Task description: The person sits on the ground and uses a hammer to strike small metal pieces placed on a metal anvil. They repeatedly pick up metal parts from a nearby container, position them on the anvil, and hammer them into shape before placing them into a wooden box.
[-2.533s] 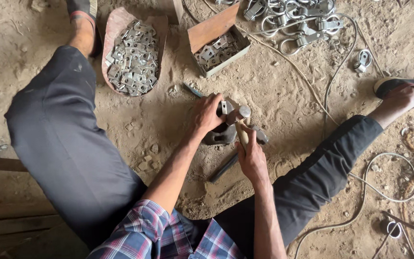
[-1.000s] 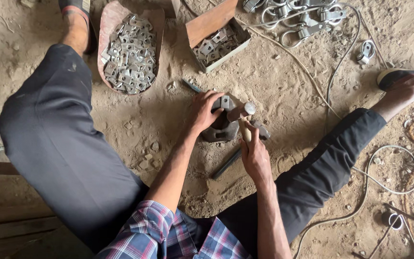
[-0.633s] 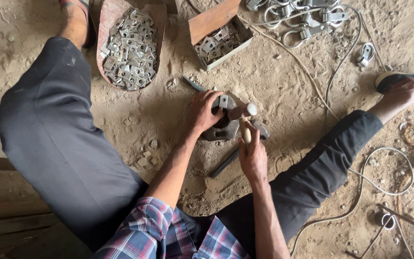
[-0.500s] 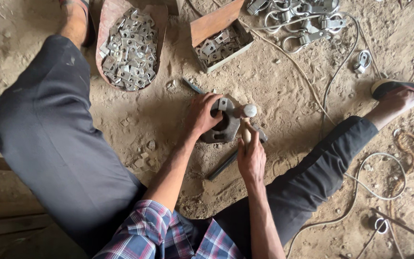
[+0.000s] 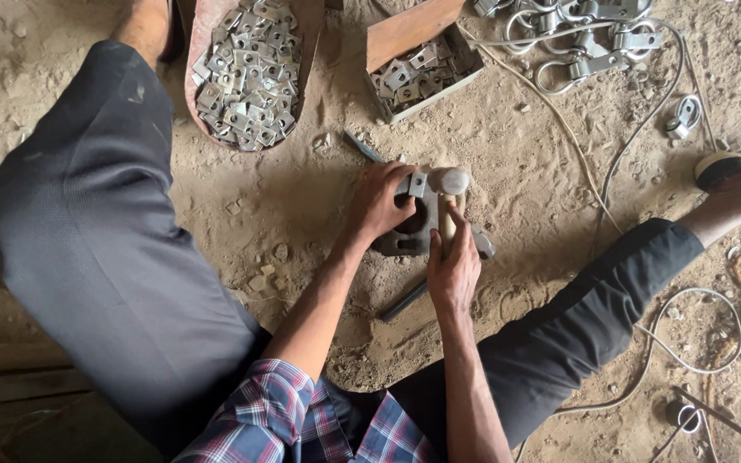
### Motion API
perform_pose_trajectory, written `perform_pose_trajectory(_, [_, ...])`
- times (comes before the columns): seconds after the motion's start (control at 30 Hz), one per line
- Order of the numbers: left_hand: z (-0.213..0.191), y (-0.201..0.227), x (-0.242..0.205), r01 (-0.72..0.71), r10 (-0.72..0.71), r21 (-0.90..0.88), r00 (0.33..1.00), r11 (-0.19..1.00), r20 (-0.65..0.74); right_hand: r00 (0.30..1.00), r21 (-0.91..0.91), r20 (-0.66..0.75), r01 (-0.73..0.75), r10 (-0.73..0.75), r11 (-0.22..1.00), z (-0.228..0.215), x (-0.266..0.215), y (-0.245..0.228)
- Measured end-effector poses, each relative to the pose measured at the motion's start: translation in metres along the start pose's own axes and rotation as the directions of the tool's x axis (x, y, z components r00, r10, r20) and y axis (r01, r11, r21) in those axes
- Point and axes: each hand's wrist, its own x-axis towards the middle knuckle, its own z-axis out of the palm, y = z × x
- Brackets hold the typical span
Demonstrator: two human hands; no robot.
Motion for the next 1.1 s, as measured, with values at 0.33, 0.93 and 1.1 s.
perform_pose_trajectory(0.33, [-0.005, 0.005, 0.001, 0.019, -0.019, 0.002, 1.000, 1.000, 0.011, 1.000, -0.048, 0.003, 0.012, -0.012, 0.999, 0.002, -0.005, -0.004])
perform_pose_trajectory(0.93, [-0.010, 0.011, -0.002, -0.061, 0.054, -0.062, 0.992, 0.996, -0.112, 0.996, 0.014, 0.009, 0.083, -0.083, 0.996, -0.004, -0.007, -0.016])
perform_pose_trajectory(1.1, [-0.002, 0.005, 0.002, -0.032, 0.031, -0.013, 0.998, 0.999, -0.057, 0.999, 0.003, 0.000, 0.037, -0.037, 0.999, -0.006, -0.005, -0.011])
